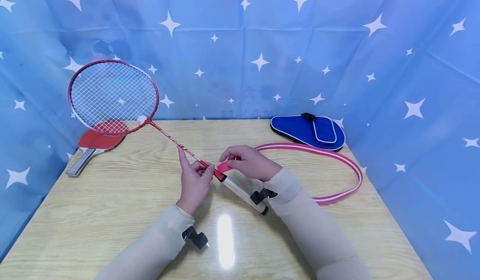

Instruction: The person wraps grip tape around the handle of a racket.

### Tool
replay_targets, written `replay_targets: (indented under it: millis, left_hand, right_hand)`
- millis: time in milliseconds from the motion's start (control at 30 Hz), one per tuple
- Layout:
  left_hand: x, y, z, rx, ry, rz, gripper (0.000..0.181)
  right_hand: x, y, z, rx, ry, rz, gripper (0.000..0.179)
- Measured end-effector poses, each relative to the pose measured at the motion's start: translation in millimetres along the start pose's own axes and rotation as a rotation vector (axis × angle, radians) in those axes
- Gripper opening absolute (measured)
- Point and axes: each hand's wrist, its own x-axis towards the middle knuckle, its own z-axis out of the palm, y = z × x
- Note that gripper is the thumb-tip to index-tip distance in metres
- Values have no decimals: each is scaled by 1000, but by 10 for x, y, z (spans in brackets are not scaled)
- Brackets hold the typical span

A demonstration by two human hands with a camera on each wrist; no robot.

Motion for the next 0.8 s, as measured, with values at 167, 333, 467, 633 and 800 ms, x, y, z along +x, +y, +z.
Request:
replay_targets:
  millis: [167,333,467,633,800]
  left_hand:
    - [20,-4,6,21,-6,13,119]
    - [28,7,11,19,-14,12,119]
    - [18,11,7,19,-24,15,118]
    - [-1,0,-3,31,-35,-7,119]
    - [3,-9,-5,32,-32,-2,119]
  right_hand:
    - [9,-69,19,113,-9,-55,16]
    - [7,-40,61,167,-12,-58,17]
    - [25,2,111,184,-18,-81,15]
    - [22,20,144,248,-51,-73,14]
    - [12,45,142,279,-82,-86,15]
